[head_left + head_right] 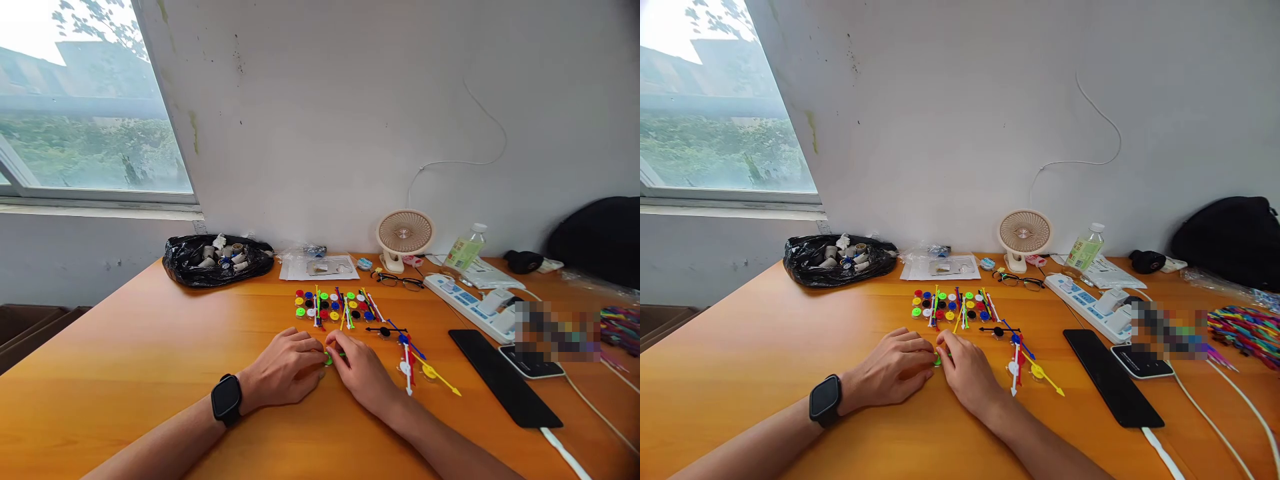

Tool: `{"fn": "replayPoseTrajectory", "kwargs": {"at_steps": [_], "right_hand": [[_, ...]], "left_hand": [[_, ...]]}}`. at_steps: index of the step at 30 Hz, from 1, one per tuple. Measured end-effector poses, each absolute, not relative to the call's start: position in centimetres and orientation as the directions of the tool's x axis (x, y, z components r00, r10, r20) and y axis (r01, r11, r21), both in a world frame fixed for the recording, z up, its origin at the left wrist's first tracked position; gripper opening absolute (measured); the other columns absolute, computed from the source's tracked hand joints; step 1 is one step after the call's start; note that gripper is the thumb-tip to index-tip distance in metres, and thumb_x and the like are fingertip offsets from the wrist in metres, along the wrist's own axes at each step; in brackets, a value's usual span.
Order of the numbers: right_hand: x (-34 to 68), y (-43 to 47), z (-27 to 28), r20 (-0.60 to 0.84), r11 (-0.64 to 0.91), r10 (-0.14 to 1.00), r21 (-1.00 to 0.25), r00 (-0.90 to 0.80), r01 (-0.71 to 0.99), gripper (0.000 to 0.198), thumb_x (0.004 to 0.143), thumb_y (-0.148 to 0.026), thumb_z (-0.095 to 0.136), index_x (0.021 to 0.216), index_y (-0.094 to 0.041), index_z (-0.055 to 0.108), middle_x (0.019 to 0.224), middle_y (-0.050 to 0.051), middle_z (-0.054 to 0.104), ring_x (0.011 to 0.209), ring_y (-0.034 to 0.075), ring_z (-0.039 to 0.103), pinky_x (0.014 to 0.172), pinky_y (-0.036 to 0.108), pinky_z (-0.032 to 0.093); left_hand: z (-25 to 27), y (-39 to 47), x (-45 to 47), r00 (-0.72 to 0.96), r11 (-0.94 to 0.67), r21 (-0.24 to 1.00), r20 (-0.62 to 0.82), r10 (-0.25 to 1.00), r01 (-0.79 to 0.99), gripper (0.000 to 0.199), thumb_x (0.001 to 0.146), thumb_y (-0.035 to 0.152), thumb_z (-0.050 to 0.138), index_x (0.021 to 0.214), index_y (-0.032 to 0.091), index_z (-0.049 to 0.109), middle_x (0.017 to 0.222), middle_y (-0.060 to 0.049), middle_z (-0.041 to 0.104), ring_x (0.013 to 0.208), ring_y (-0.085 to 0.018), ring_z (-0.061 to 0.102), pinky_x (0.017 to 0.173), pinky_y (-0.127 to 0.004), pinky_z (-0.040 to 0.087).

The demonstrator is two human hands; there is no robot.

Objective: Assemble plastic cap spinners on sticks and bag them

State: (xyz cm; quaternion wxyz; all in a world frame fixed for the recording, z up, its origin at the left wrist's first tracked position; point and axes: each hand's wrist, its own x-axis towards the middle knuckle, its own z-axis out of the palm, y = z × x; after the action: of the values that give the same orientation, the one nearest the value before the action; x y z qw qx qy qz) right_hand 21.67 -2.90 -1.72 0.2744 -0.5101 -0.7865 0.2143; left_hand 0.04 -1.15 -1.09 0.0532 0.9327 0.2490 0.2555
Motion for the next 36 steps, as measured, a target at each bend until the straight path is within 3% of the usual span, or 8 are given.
{"fn": "replayPoseTrajectory", "kwargs": {"at_steps": [5, 9, 12, 15, 20, 25, 29, 36], "right_hand": [[22.4, -3.1, -0.4, 0.344, 0.465, 0.88, -0.492, -0.326, 0.736, 0.019, 0.105, -0.028, 0.047, 0.116, -0.025, 0.063, 0.113, 0.01, 0.074, 0.104, 0.029, 0.068, 0.086, 0.039, 0.047], [23.1, -3.2, 0.7, 0.403, 0.382, 0.895, -0.465, -0.193, 0.798, 0.029, 0.105, -0.039, 0.05, 0.125, -0.024, 0.064, 0.12, 0.012, 0.073, 0.103, 0.032, 0.069, 0.081, 0.039, 0.047], [23.0, -3.2, 0.9, 0.253, 0.319, 0.947, -0.663, -0.197, 0.677, 0.037, 0.102, -0.05, 0.052, 0.124, -0.024, 0.067, 0.091, 0.008, 0.073, 0.072, 0.024, 0.065, 0.061, 0.032, 0.041], [22.7, -3.0, 1.1, 0.07, 0.17, 0.968, -0.888, -0.241, 0.426, 0.048, 0.101, -0.064, 0.048, 0.107, -0.022, 0.071, 0.059, -0.002, 0.052, 0.046, 0.014, 0.038, 0.048, 0.028, 0.024], [23.2, -2.3, 1.4, 0.109, 0.149, 0.985, -0.926, -0.134, 0.347, 0.048, 0.097, -0.068, 0.053, 0.094, -0.022, 0.065, 0.056, -0.006, 0.037, 0.047, 0.011, 0.023, 0.047, 0.028, 0.015], [24.4, -1.6, 1.6, 0.353, 0.338, 0.929, -0.692, -0.109, 0.638, 0.032, 0.103, -0.051, 0.054, 0.094, -0.023, 0.066, 0.062, -0.002, 0.053, 0.055, 0.016, 0.047, 0.057, 0.03, 0.033], [26.6, -0.8, 3.2, 0.506, 0.341, 0.856, -0.4, -0.106, 0.851, 0.026, 0.103, -0.042, 0.052, 0.098, -0.022, 0.067, 0.09, 0.008, 0.071, 0.087, 0.025, 0.065, 0.078, 0.035, 0.045], [31.3, -2.2, 1.9, 0.163, 0.148, 0.98, -0.204, -0.115, 0.968, 0.058, 0.103, -0.054, 0.045, 0.149, -0.022, 0.056, 0.151, 0.017, 0.056, 0.14, 0.038, 0.05, 0.109, 0.054, 0.047]], "left_hand": [[-1.1, -1.2, 0.0, 0.717, -0.858, 0.261, 0.473, 0.513, 0.441, 0.02, 0.092, 0.026, 0.064, 0.112, 0.025, 0.07, 0.109, -0.007, 0.074, 0.092, -0.022, 0.068, 0.083, -0.038, 0.052], [-0.9, -1.1, -0.3, 0.645, -0.838, 0.341, 0.534, 0.546, 0.426, 0.035, 0.092, 0.031, 0.067, 0.127, 0.025, 0.066, 0.12, -0.009, 0.072, 0.103, -0.025, 0.068, 0.093, -0.04, 0.055], [-0.8, -0.9, -0.7, 0.565, -0.809, 0.375, 0.582, 0.585, 0.451, 0.046, 0.094, 0.032, 0.068, 0.138, 0.025, 0.061, 0.126, -0.011, 0.071, 0.111, -0.027, 0.068, 0.098, -0.043, 0.055], [-0.9, -0.6, -1.1, 0.485, -0.768, 0.414, 0.603, 0.633, 0.489, 0.045, 0.096, 0.032, 0.066, 0.14, 0.025, 0.059, 0.125, -0.012, 0.07, 0.112, -0.027, 0.067, 0.098, -0.042, 0.055], [-1.2, 0.0, -1.2, 0.42, -0.723, 0.453, 0.601, 0.68, 0.521, 0.032, 0.101, 0.028, 0.06, 0.133, 0.024, 0.063, 0.114, -0.009, 0.071, 0.105, -0.023, 0.067, 0.092, -0.037, 0.056], [-1.6, 0.5, -1.3, 0.369, -0.684, 0.512, 0.588, 0.72, 0.519, 0.021, 0.103, 0.028, 0.058, 0.122, 0.024, 0.064, 0.104, -0.006, 0.07, 0.096, -0.02, 0.066, 0.087, -0.033, 0.054], [-1.9, 0.8, -1.5, 0.319, -0.655, 0.554, 0.585, 0.745, 0.514, 0.024, 0.105, 0.029, 0.055, 0.127, 0.023, 0.059, 0.105, -0.005, 0.069, 0.093, -0.018, 0.063, 0.086, -0.033, 0.052], [-2.2, 1.2, -1.6, 0.257, -0.612, 0.606, 0.572, 0.779, 0.508, 0.032, 0.106, 0.033, 0.053, 0.136, 0.026, 0.051, 0.106, -0.004, 0.068, 0.089, -0.017, 0.061, 0.081, -0.031, 0.051]]}}
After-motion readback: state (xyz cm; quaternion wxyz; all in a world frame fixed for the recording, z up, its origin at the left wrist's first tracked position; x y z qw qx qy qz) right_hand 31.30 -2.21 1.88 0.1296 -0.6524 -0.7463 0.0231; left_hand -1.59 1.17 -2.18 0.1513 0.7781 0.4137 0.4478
